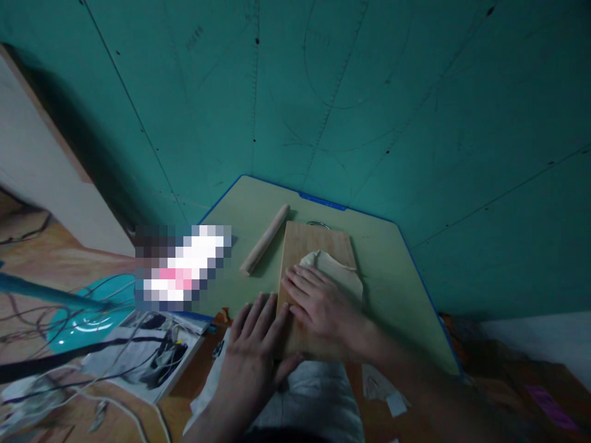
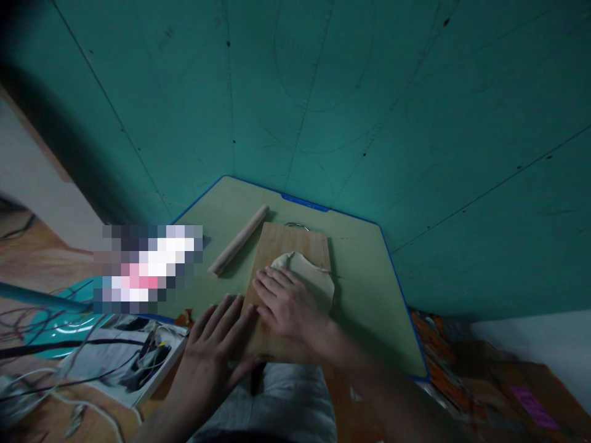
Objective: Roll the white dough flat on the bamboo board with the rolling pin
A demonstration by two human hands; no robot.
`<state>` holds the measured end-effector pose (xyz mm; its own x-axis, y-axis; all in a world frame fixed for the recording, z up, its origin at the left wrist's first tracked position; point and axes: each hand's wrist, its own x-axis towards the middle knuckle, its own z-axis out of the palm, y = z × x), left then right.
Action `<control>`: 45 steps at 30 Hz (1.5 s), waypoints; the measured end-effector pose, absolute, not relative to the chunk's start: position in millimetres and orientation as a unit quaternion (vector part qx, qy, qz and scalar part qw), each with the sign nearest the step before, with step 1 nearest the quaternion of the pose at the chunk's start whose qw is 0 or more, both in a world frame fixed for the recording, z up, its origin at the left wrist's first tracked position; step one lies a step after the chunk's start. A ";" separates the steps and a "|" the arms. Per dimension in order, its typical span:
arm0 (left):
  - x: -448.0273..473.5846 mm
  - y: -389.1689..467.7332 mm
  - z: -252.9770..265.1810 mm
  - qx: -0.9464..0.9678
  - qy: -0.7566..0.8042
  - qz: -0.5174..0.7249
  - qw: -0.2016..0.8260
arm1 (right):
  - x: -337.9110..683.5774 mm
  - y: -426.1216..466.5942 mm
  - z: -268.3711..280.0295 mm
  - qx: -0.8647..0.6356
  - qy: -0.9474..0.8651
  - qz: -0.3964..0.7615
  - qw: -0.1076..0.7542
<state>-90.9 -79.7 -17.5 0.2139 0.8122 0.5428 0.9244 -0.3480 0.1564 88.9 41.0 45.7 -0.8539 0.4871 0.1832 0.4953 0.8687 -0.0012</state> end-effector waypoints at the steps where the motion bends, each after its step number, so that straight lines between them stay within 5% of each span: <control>1: -91.1 -79.7 -17.6 -0.773 -0.562 -0.277 0.100 | 90.3 41.3 45.8 -0.250 -0.964 -0.022 0.089; 28: -151.2 -142.2 -36.4 -0.764 -0.596 -0.230 0.096 | 85.9 49.7 28.2 -0.360 -0.906 0.050 0.217; 38: -156.8 -117.8 -12.1 -0.727 -0.617 -0.268 0.137 | 88.7 51.4 28.9 -0.356 -0.916 0.041 0.179; 45: -95.8 -85.0 1.4 -0.771 -0.548 -0.318 0.060 | 88.4 82.6 37.2 -0.428 -0.886 0.073 0.162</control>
<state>-95.8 -85.0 1.4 0.1962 0.8074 0.5565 0.8840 -0.3912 0.2559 88.4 82.6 37.2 -0.5815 0.7821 0.2239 0.7349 0.6230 -0.2678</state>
